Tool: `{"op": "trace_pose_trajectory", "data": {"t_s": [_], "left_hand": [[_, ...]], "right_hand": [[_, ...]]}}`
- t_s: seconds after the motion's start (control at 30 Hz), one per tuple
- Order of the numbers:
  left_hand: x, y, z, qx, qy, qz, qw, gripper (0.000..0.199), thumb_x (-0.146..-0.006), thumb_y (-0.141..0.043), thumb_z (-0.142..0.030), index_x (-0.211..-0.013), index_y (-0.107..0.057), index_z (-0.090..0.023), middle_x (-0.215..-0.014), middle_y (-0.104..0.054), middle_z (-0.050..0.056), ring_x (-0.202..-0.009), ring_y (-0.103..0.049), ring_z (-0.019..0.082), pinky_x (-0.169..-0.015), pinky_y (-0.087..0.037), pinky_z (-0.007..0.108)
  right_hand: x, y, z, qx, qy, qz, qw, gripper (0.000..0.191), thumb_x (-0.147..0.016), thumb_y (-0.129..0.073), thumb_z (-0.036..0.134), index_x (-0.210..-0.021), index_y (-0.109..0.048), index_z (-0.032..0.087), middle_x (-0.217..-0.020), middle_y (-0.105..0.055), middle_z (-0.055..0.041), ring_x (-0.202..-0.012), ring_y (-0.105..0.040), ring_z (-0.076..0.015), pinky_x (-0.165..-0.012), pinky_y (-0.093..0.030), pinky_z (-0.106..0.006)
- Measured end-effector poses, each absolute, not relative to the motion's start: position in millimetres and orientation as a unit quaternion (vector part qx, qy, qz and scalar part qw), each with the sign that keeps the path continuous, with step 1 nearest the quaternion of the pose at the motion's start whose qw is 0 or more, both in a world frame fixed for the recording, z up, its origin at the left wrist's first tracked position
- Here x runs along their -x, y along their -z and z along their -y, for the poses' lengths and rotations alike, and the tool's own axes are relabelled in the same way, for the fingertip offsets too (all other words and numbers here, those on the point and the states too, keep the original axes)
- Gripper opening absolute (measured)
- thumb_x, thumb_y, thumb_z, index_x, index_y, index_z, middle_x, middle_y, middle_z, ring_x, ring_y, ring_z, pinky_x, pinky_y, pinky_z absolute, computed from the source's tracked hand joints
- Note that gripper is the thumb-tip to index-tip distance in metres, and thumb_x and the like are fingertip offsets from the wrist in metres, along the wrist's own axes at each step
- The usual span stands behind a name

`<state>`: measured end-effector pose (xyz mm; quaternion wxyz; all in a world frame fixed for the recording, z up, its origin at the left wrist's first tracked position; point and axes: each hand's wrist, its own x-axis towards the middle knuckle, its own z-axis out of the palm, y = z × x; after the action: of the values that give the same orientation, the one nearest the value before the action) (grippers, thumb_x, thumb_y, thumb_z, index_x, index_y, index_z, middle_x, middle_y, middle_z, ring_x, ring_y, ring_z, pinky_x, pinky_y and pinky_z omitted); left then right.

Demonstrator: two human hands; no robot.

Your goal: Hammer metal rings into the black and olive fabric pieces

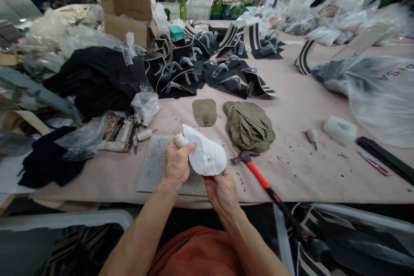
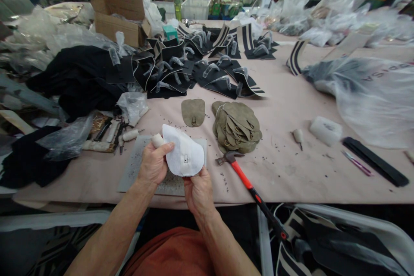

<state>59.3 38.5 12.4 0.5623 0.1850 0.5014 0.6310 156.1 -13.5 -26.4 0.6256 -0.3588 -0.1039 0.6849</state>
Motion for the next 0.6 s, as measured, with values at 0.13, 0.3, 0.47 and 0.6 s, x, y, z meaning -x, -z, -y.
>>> {"op": "trace_pose_trajectory", "data": {"t_s": [0.13, 0.3, 0.47, 0.6], "left_hand": [[-59.4, -10.4, -39.8, -0.178, -0.626, -0.507, 0.565, 0.04, -0.051, -0.083, -0.025, -0.084, -0.063, -0.015, -0.077, -0.071, 0.001, -0.072, -0.069, 0.021, -0.072, -0.056, 0.032], [-63.6, -7.5, -48.4, -0.156, -0.633, -0.504, 0.566, 0.039, -0.049, -0.082, -0.023, -0.082, -0.064, -0.014, -0.075, -0.071, 0.001, -0.068, -0.069, 0.02, -0.067, -0.057, 0.031], [-62.2, -9.5, -57.0, -0.146, -0.642, -0.513, 0.551, 0.041, -0.054, -0.082, -0.025, -0.086, -0.06, -0.015, -0.079, -0.073, 0.003, -0.069, -0.072, 0.021, -0.065, -0.057, 0.031], [-57.1, -7.6, -48.6, -0.133, -0.67, -0.48, 0.551, 0.037, -0.063, -0.081, -0.028, -0.09, -0.059, -0.017, -0.088, -0.074, 0.005, -0.084, -0.074, 0.022, -0.077, -0.056, 0.033]], "right_hand": [[-156.4, 29.8, 14.4, 0.356, -0.686, 0.114, 0.625, 0.054, -0.068, -0.084, 0.025, -0.12, -0.07, 0.029, -0.114, -0.076, -0.0047, -0.107, -0.069, -0.023, -0.1, -0.052, -0.044], [-169.1, 30.8, 1.4, 0.402, -0.636, 0.175, 0.635, 0.039, -0.068, -0.083, 0.027, -0.106, -0.074, 0.025, -0.104, -0.077, -0.003, -0.099, -0.069, -0.0209, -0.091, -0.053, -0.037], [-210.1, -28.8, -42.5, 0.488, -0.362, 0.489, 0.626, 0.013, -0.084, -0.065, 0.022, -0.09, -0.076, 0.025, -0.084, -0.072, 0.0001, -0.08, -0.062, -0.017, -0.081, -0.049, -0.03], [-223.0, -73.3, -67.0, 0.432, -0.199, 0.763, 0.438, 0.026, -0.087, -0.052, 0.013, -0.091, -0.075, 0.024, -0.086, -0.069, -0.0043, -0.081, -0.06, -0.0185, -0.078, -0.045, -0.031]]}}
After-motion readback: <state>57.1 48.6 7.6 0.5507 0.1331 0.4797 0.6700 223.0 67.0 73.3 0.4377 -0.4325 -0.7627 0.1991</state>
